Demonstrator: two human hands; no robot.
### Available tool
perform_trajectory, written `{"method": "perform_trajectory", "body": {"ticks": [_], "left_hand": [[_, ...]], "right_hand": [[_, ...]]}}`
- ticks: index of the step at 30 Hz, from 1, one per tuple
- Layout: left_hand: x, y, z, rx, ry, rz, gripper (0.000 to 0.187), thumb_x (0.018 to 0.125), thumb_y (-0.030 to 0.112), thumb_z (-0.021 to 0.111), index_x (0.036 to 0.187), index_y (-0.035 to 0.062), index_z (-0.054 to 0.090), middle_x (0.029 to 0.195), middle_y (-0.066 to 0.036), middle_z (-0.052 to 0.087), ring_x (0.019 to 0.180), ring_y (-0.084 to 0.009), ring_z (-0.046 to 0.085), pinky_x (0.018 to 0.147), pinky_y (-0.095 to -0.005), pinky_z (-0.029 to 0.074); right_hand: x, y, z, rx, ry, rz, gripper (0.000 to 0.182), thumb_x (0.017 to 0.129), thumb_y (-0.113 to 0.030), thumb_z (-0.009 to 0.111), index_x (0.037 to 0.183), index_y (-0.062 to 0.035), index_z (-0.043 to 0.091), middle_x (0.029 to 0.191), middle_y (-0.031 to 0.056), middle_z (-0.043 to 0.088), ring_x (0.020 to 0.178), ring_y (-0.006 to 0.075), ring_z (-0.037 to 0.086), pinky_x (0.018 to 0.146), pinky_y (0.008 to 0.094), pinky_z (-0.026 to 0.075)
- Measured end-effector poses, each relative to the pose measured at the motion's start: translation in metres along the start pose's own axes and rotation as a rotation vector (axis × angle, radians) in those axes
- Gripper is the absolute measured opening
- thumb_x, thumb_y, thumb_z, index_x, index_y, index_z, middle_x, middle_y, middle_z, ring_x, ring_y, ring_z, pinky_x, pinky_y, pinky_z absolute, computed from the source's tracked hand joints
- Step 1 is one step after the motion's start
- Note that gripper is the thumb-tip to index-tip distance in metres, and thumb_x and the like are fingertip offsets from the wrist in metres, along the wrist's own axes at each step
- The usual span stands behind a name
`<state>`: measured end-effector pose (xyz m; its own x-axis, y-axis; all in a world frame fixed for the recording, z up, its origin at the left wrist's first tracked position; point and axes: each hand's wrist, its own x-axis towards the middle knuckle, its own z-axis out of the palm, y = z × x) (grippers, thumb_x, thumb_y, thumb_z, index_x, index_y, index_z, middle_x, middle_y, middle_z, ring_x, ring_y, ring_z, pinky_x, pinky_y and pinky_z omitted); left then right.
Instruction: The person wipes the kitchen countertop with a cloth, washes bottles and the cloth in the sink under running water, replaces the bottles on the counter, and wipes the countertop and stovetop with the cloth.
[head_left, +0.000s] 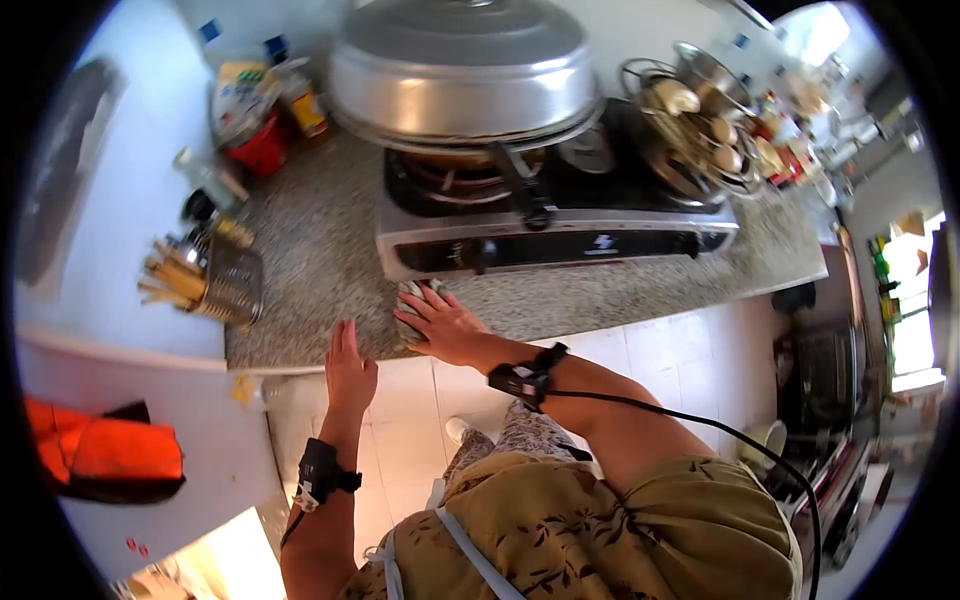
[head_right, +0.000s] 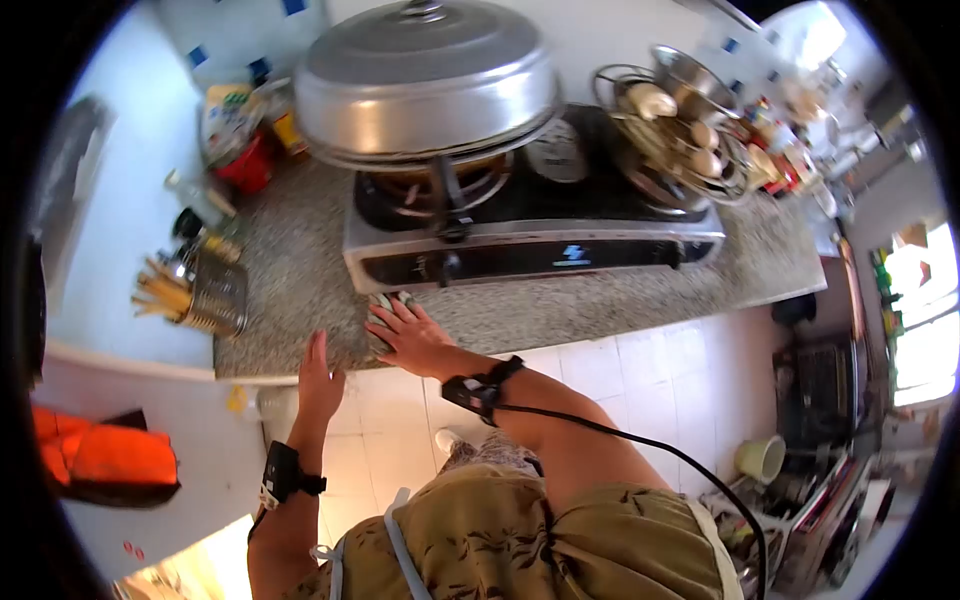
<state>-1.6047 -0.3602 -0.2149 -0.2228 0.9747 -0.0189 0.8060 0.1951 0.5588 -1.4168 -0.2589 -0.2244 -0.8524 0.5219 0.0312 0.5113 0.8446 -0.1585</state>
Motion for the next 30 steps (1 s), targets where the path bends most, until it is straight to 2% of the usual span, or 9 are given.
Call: {"method": "perform_trajectory", "body": {"ticks": [4, 9, 12, 15, 18, 23, 25, 27, 30], "left_hand": [[0.014, 0.040, 0.029, 0.010, -0.078, 0.101, 0.065, 0.073, 0.011, 0.057, 0.130, 0.0039, 0.026, 0.135, -0.021, 0.026, 0.124, -0.0349, 0.026, 0.099, -0.0441, 0.024], [0.036, 0.102, 0.043, 0.030, -0.120, 0.152, 0.071, 0.072, 0.013, 0.059, 0.132, 0.0033, 0.021, 0.136, -0.022, 0.022, 0.126, -0.0356, 0.023, 0.102, -0.0425, 0.021], [0.058, 0.130, 0.045, -0.054, 0.190, 0.142, 0.078, 0.072, 0.010, 0.060, 0.133, -0.0004, 0.014, 0.135, -0.025, 0.019, 0.126, -0.0373, 0.020, 0.103, -0.0393, 0.020], [0.083, 0.147, 0.037, -0.142, 0.284, 0.062, 0.078, 0.073, 0.011, 0.061, 0.133, -0.0004, 0.013, 0.136, -0.025, 0.018, 0.126, -0.0374, 0.020, 0.103, -0.0395, 0.019], [0.107, 0.156, 0.034, -0.103, 0.275, -0.003, 0.079, 0.075, 0.017, 0.061, 0.134, 0.0002, 0.011, 0.137, -0.025, 0.014, 0.128, -0.0369, 0.016, 0.104, -0.0395, 0.017], [0.136, 0.157, 0.040, 0.024, 0.285, -0.139, 0.085, 0.078, 0.032, 0.059, 0.135, 0.0004, 0.006, 0.139, -0.025, 0.008, 0.130, -0.0359, 0.008, 0.104, -0.0404, 0.016], [0.144, 0.157, 0.045, -0.053, 0.309, -0.225, 0.088, 0.077, 0.038, 0.059, 0.135, -0.0012, 0.006, 0.139, -0.025, 0.008, 0.130, -0.0355, 0.008, 0.104, -0.0405, 0.015], [0.170, 0.117, 0.055, -0.024, 0.348, -0.251, 0.089, 0.076, 0.041, 0.059, 0.134, -0.0022, 0.008, 0.139, -0.025, 0.009, 0.130, -0.0350, 0.008, 0.105, -0.0401, 0.014], [0.174, 0.122, 0.047, 0.009, 0.332, -0.321, 0.091, 0.075, 0.045, 0.059, 0.134, -0.0038, 0.010, 0.139, -0.025, 0.009, 0.130, -0.0342, 0.008, 0.105, -0.0393, 0.013]], "right_hand": [[-0.082, 0.058, -0.032, 0.033, 0.009, 0.191, 0.058, 0.082, -0.041, 0.048, 0.132, -0.0170, 0.030, 0.140, 0.0042, 0.020, 0.128, 0.0280, 0.019, 0.099, 0.0437, 0.023], [-0.182, 0.137, -0.061, 0.017, -0.004, 0.547, 0.057, 0.082, -0.036, 0.050, 0.132, -0.0205, 0.030, 0.140, 0.0059, 0.021, 0.131, 0.0292, 0.012, 0.102, 0.0488, 0.018], [-0.245, 0.188, -0.064, -0.037, 0.100, 0.734, 0.054, 0.080, -0.037, 0.051, 0.129, -0.0201, 0.036, 0.138, 0.0054, 0.025, 0.130, 0.0295, 0.015, 0.101, 0.0493, 0.020], [-0.302, 0.232, -0.076, -0.037, 0.131, 0.946, 0.051, 0.081, -0.036, 0.050, 0.128, -0.0187, 0.038, 0.139, 0.0061, 0.024, 0.130, 0.0312, 0.014, 0.099, 0.0517, 0.021], [-0.349, 0.277, -0.083, -0.053, 0.198, 1.075, 0.051, 0.081, -0.036, 0.049, 0.128, -0.0189, 0.037, 0.139, 0.0063, 0.023, 0.130, 0.0325, 0.014, 0.098, 0.0538, 0.023], [-0.388, 0.353, -0.095, 0.011, 0.204, 1.357, 0.052, 0.084, -0.037, 0.044, 0.130, -0.0192, 0.032, 0.140, 0.0053, 0.020, 0.130, 0.0329, 0.012, 0.098, 0.0546, 0.024], [-0.395, 0.374, -0.103, 0.039, 0.251, 1.451, 0.052, 0.084, -0.037, 0.043, 0.131, -0.0173, 0.032, 0.141, 0.0067, 0.019, 0.130, 0.0342, 0.011, 0.097, 0.0545, 0.025], [-0.391, 0.381, -0.101, -0.037, 0.330, 1.497, 0.052, 0.083, -0.036, 0.044, 0.130, -0.0139, 0.034, 0.140, 0.0078, 0.021, 0.129, 0.0350, 0.013, 0.096, 0.0538, 0.027], [-0.377, 0.360, -0.076, -0.175, 0.542, 1.435, 0.049, 0.082, -0.032, 0.048, 0.124, -0.0074, 0.041, 0.136, 0.0110, 0.028, 0.127, 0.0363, 0.019, 0.096, 0.0522, 0.027]]}}
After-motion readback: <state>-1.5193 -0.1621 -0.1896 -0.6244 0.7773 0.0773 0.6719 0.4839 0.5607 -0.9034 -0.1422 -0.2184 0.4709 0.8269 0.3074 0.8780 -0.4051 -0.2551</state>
